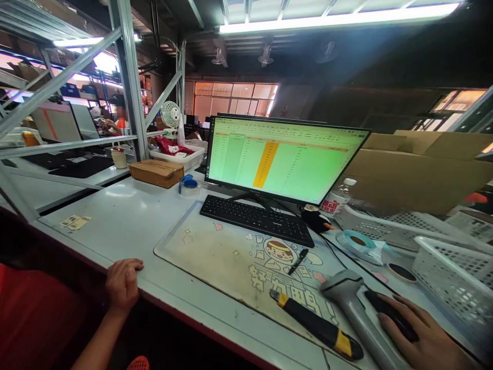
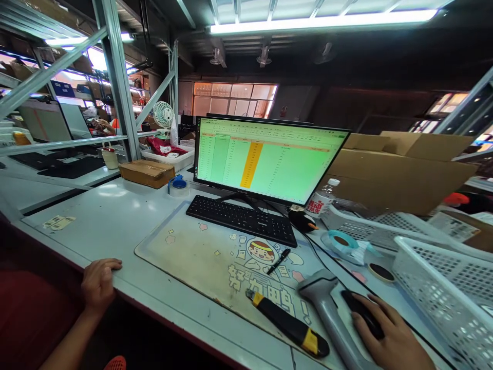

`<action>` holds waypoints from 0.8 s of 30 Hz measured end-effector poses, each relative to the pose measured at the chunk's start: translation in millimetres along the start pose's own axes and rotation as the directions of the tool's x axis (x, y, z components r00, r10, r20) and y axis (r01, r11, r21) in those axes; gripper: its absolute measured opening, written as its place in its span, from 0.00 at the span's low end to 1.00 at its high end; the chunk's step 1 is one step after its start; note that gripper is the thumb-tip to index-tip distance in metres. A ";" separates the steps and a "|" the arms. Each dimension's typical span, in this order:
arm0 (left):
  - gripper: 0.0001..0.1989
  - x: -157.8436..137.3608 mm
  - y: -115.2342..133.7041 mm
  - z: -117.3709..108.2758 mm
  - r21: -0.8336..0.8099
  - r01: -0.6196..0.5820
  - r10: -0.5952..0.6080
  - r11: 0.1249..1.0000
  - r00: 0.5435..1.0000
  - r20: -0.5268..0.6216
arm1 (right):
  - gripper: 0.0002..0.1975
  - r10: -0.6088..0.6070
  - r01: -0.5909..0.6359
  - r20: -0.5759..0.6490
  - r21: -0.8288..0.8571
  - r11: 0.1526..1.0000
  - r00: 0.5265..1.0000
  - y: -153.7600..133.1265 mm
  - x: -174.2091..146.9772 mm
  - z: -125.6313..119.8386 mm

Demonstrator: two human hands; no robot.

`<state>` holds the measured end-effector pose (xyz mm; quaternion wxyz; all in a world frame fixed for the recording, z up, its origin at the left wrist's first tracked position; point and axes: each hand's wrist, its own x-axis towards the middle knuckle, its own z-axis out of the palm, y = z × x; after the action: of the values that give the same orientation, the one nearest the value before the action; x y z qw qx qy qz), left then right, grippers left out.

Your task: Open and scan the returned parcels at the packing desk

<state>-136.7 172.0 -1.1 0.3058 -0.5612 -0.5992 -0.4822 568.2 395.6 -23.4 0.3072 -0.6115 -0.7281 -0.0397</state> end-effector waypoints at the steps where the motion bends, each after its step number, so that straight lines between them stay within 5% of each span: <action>1: 0.16 0.4 0.3 -0.1 -0.002 0.001 -0.001 1.000 1.000 0.001 | 0.29 0.003 -0.003 0.005 0.001 1.000 1.000 -0.4 -0.3 -0.1; 14: 0.17 1.1 2.0 -1.5 0.000 0.019 -0.019 1.000 1.000 0.008 | 0.31 -0.053 0.052 -0.021 -0.032 0.998 0.998 0.1 -1.4 3.2; 24: 0.18 0.4 1.3 -1.7 0.014 0.042 -0.042 0.999 0.999 0.022 | 0.36 0.056 -0.055 0.066 -0.031 0.998 0.996 -25.3 3.2 -10.8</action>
<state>-135.7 170.5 0.1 0.2928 -0.5518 -0.6172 -0.4783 549.2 387.4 -5.0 0.2749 -0.6368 -0.7200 -0.0211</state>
